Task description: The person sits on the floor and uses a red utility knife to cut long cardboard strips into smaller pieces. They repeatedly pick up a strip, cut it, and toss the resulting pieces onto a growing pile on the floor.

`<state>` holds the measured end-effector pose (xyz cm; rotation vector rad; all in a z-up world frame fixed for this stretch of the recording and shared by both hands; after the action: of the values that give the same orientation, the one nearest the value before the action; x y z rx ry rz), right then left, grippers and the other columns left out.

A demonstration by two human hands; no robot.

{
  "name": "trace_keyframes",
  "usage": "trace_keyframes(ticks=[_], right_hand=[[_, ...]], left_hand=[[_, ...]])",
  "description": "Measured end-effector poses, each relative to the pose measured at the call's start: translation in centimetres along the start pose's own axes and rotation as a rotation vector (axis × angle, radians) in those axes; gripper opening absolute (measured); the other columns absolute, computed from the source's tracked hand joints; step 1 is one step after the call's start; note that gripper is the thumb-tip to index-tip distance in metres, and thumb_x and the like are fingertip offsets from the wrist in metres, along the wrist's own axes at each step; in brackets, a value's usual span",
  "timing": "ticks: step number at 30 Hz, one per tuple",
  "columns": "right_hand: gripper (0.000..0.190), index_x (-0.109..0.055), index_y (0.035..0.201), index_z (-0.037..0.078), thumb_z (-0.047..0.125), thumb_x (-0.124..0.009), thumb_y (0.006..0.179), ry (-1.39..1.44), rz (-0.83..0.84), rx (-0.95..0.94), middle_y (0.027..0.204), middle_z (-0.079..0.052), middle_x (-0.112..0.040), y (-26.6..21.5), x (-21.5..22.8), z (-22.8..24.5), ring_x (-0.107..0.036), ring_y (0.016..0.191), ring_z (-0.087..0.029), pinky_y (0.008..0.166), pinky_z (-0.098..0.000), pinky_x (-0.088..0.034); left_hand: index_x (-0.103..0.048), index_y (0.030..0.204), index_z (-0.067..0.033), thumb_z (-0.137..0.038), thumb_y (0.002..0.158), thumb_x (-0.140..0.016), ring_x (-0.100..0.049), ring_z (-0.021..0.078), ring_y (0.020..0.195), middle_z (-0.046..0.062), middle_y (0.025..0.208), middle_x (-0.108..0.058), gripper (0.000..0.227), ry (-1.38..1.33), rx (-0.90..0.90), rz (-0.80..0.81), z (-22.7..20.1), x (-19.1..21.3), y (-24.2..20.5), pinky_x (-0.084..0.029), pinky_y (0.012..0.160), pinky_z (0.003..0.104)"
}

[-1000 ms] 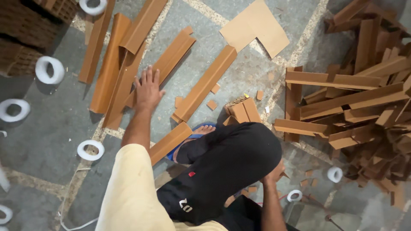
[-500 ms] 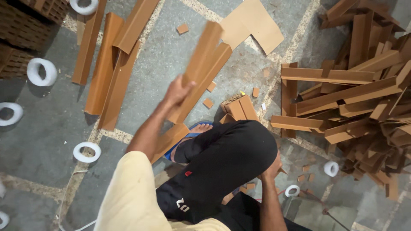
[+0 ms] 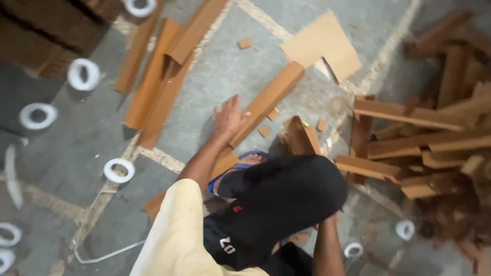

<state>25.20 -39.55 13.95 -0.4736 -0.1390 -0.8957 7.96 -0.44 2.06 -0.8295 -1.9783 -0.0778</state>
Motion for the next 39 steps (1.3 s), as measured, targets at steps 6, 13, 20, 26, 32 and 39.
trace_keyframes(ticks=[6,13,20,26,32,39], right_hand=[[0.037,-0.067,0.124,0.006,0.025,-0.062,0.093,0.050,0.079,-0.056,0.118,-0.020,-0.071,0.1,-1.1,-0.5,-0.068,0.113,-0.039,0.094,-0.0471,-0.052],[0.035,-0.067,0.125,0.007,0.024,-0.062,0.094,0.004,0.098,-0.093,0.120,-0.020,-0.071,0.3,-1.1,-1.4,-0.067,0.115,-0.039,0.096,-0.0466,-0.051],[0.034,-0.067,0.126,0.009,0.022,-0.063,0.095,-0.227,-0.036,-0.081,0.121,-0.019,-0.070,-1.2,0.5,-3.2,-0.066,0.116,-0.039,0.097,-0.0461,-0.051],[0.033,-0.067,0.126,0.010,0.020,-0.063,0.096,-0.716,-0.176,0.069,0.123,-0.019,-0.069,1.4,1.2,-2.2,-0.065,0.118,-0.039,0.099,-0.0456,-0.050],[0.035,-0.067,0.120,0.007,0.016,-0.069,0.087,-0.960,-0.176,0.256,0.113,-0.020,-0.067,3.1,1.3,-3.0,-0.063,0.109,-0.042,0.095,-0.0479,-0.051],[0.026,-0.071,0.109,0.011,0.016,-0.072,0.083,-0.848,-0.182,0.108,0.108,-0.018,-0.068,6.0,2.4,-6.2,-0.070,0.099,-0.035,0.088,-0.0431,-0.056]], left_hand=[[-0.043,0.148,-0.0041,-0.038,0.087,-0.072,-0.046,0.0377,0.136,0.020,0.148,-0.051,0.075,0.236,0.325,-0.466,19.1,11.6,-1.1,-0.035,0.104,0.064],[-0.070,0.114,-0.0155,-0.024,0.098,-0.055,-0.068,0.0410,0.106,0.020,0.114,-0.071,0.023,0.107,0.127,0.083,19.9,6.0,-4.0,-0.053,0.091,0.052],[-0.065,0.127,-0.0143,-0.027,0.101,-0.050,-0.066,0.0309,0.116,0.015,0.127,-0.068,0.032,-0.224,0.199,0.458,10.1,11.9,-6.5,-0.050,0.101,0.046],[-0.064,0.127,-0.0135,-0.027,0.105,-0.045,-0.065,0.0366,0.112,0.020,0.123,-0.068,0.033,-0.060,0.195,0.350,8.3,18.9,1.2,-0.049,0.097,0.052],[-0.063,0.119,-0.0034,-0.016,0.101,-0.055,-0.067,0.0458,0.093,0.024,0.105,-0.070,0.023,0.049,-0.186,-0.569,5.6,22.6,20.6,-0.050,0.074,0.058],[-0.058,0.126,-0.0009,-0.019,0.099,-0.058,-0.066,0.0478,0.093,0.027,0.105,-0.069,0.032,0.071,0.103,-0.381,6.7,20.8,36.7,-0.051,0.075,0.058]])
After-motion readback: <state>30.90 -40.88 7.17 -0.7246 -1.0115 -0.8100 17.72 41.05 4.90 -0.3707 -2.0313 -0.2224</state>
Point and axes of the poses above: each hand's wrist, its own y-axis towards the middle knuckle, its own x-axis out of the back of the hand, z = x × y, the point moved 7 cm from there along y, towards the middle knuckle
